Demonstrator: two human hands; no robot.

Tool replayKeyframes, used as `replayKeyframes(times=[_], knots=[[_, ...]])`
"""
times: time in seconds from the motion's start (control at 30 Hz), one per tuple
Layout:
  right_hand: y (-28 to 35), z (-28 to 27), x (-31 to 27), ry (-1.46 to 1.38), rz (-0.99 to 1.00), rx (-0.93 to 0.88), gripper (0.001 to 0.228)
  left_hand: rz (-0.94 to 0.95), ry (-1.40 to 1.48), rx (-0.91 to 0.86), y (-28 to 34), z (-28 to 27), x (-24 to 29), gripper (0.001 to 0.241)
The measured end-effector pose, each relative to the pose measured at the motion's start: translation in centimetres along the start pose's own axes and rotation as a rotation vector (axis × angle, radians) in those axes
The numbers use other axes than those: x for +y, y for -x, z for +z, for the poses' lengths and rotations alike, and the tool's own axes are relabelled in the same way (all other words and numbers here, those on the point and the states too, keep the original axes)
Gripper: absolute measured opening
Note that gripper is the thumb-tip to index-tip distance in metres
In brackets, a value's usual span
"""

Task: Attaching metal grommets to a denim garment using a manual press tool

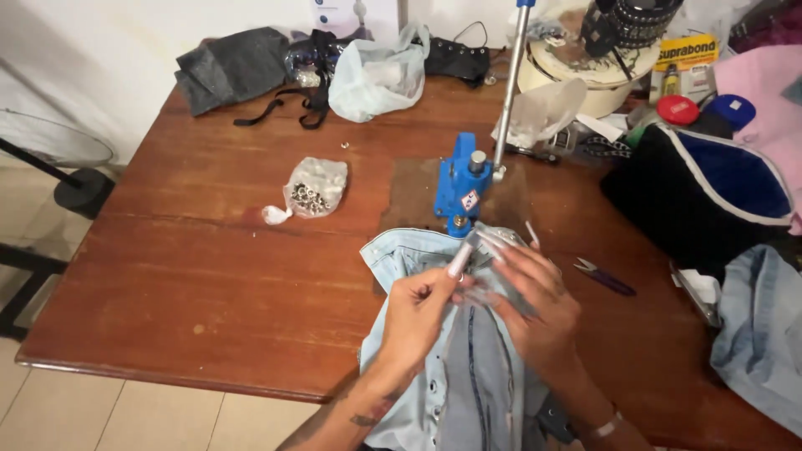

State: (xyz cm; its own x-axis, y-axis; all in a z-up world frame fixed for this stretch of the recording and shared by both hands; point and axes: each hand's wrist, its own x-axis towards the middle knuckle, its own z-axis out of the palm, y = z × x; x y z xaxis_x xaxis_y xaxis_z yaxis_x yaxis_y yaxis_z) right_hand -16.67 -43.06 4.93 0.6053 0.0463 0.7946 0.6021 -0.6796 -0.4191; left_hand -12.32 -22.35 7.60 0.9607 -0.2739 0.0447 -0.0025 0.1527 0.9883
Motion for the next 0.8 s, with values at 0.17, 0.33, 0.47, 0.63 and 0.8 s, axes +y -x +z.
replayKeyframes(times=[0.17,0.33,0.47,0.63,0.8], knots=[[0.0,-0.5,-1.4,-0.068,0.085,-0.088,0.054,-0.396,0.308,0.108,1.7,2.3,-0.2,0.029],[0.6,0.1,-1.4,-0.119,0.108,-0.023,0.044,-0.606,0.539,0.064,1.1,1.7,0.6,0.029],[1.3,0.7,-0.9,0.012,0.045,0.018,0.04,-0.626,0.54,0.12,0.7,1.5,-0.4,0.031],[1.6,0.6,-1.1,0.052,0.055,-0.016,0.034,-0.665,0.415,0.083,0.6,1.0,1.4,0.033],[0.8,0.6,-1.1,-0.018,0.043,-0.055,0.034,-0.689,0.385,0.055,0.0,0.9,-0.8,0.022]])
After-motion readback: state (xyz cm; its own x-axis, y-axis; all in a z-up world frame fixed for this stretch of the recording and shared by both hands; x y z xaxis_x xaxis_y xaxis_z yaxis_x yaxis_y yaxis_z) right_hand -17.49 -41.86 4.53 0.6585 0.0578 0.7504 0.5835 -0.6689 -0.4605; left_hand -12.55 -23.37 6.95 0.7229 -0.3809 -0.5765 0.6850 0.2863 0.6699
